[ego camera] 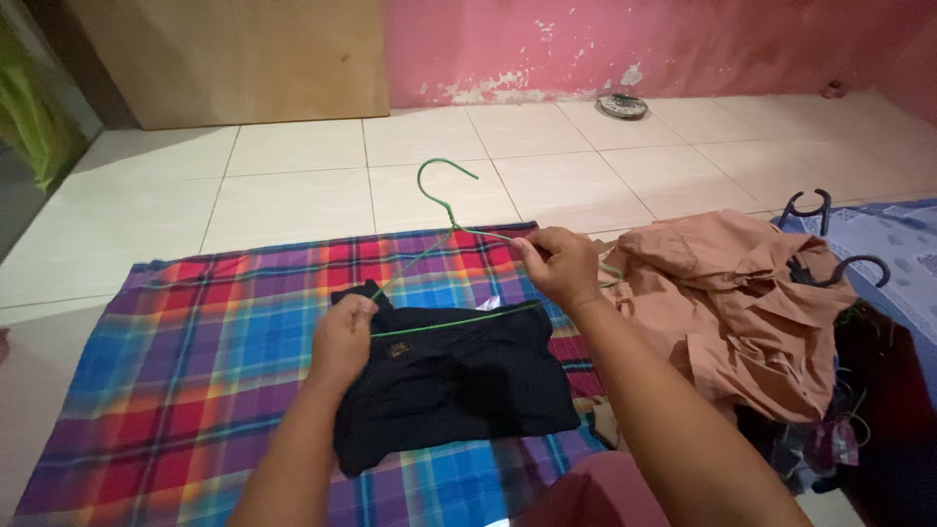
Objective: The person removes a black t-shirt from a hanger, lays it flat on a plaid mat, and irons the front surface with a handheld iron. The person smooths the fabric with their hands before and during ironing, then sets the iron aside.
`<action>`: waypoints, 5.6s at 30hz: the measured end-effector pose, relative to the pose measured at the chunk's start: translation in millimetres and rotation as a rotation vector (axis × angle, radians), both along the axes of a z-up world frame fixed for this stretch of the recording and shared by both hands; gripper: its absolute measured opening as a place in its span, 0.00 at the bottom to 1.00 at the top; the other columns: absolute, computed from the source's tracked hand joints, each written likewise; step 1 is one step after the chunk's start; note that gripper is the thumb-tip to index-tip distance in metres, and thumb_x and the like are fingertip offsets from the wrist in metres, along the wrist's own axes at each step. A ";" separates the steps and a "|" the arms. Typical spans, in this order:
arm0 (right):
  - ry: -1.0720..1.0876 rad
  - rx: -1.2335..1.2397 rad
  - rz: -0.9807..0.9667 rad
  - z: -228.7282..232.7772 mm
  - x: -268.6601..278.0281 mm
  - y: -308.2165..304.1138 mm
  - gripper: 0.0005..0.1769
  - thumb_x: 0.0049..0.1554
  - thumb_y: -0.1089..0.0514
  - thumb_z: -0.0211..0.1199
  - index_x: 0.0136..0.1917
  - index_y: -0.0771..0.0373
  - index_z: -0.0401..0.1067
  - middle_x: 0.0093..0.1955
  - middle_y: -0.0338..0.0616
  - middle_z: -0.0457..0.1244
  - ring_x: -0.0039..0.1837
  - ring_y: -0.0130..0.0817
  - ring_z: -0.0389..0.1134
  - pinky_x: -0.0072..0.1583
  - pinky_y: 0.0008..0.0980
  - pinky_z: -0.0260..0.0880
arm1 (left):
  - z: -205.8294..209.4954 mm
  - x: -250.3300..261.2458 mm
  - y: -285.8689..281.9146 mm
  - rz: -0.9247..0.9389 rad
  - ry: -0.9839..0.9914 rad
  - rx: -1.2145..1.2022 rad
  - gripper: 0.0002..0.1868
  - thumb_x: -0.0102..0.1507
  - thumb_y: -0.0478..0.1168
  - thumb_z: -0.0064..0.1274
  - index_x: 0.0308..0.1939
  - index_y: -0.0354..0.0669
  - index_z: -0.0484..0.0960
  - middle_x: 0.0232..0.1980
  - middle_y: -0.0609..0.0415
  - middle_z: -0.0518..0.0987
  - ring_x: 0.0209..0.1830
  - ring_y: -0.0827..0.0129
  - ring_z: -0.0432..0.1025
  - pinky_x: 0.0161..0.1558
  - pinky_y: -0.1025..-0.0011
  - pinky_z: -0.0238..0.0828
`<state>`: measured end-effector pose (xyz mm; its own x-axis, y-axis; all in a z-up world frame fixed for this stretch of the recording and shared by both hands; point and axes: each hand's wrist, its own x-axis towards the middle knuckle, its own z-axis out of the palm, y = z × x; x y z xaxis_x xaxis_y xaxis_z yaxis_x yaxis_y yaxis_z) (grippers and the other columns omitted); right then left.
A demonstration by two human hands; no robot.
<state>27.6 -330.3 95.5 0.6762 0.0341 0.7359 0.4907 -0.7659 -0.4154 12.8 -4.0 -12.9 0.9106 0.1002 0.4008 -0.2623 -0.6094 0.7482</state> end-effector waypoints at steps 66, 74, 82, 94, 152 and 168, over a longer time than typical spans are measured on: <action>0.909 0.617 -0.222 -344.0 231.5 -169.3 0.37 0.60 0.58 0.58 0.80 0.60 0.52 0.60 0.53 0.67 0.58 0.45 0.70 0.58 0.43 0.69 | -98.1 202.1 -209.4 -0.201 0.381 0.754 0.30 0.60 0.46 0.58 0.66 0.54 0.70 0.66 0.55 0.71 0.68 0.53 0.64 0.65 0.39 0.56; 0.876 0.142 -0.201 -337.3 167.8 -97.7 0.41 0.56 0.49 0.67 0.78 0.60 0.56 0.70 0.60 0.60 0.73 0.55 0.60 0.71 0.44 0.60 | -94.6 149.0 -123.1 -0.097 0.685 0.840 0.33 0.65 0.52 0.55 0.73 0.58 0.65 0.75 0.56 0.64 0.77 0.54 0.55 0.72 0.39 0.46; 0.985 0.114 -0.573 -355.3 98.4 -64.5 0.52 0.48 0.47 0.77 0.74 0.63 0.50 0.73 0.61 0.55 0.74 0.58 0.56 0.69 0.47 0.60 | -83.7 70.3 -56.2 -0.115 1.000 0.815 0.46 0.59 0.71 0.60 0.75 0.64 0.62 0.79 0.57 0.58 0.81 0.56 0.49 0.71 0.35 0.45; 1.187 1.347 -0.155 -285.4 95.5 1.3 0.19 0.51 0.57 0.70 0.54 0.69 0.77 0.50 0.54 0.71 0.51 0.50 0.72 0.55 0.51 0.75 | -97.9 52.3 10.4 0.238 0.449 0.342 0.13 0.57 0.34 0.55 0.46 0.44 0.80 0.52 0.40 0.80 0.56 0.40 0.73 0.57 0.49 0.70; 0.982 -0.264 0.282 -95.8 -33.4 158.2 0.21 0.48 0.51 0.70 0.55 0.58 0.78 0.51 0.55 0.69 0.57 0.53 0.71 0.58 0.45 0.69 | -80.8 -25.0 48.5 0.375 0.157 -0.517 0.27 0.53 0.25 0.44 0.56 0.36 0.82 0.48 0.42 0.84 0.47 0.55 0.79 0.49 0.62 0.73; 0.621 0.386 0.286 -95.7 -26.8 169.1 0.12 0.51 0.64 0.58 0.48 0.64 0.75 0.43 0.54 0.70 0.48 0.43 0.73 0.52 0.38 0.70 | -23.7 -56.8 31.2 0.266 0.283 0.091 0.21 0.53 0.34 0.58 0.51 0.44 0.85 0.47 0.36 0.83 0.50 0.41 0.76 0.53 0.52 0.72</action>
<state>0.8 -161.2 -0.2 0.9713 0.0873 0.2213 0.2377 -0.3902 -0.8895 -44.0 27.2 -36.6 0.9334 0.3229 0.1564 0.1221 -0.6956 0.7080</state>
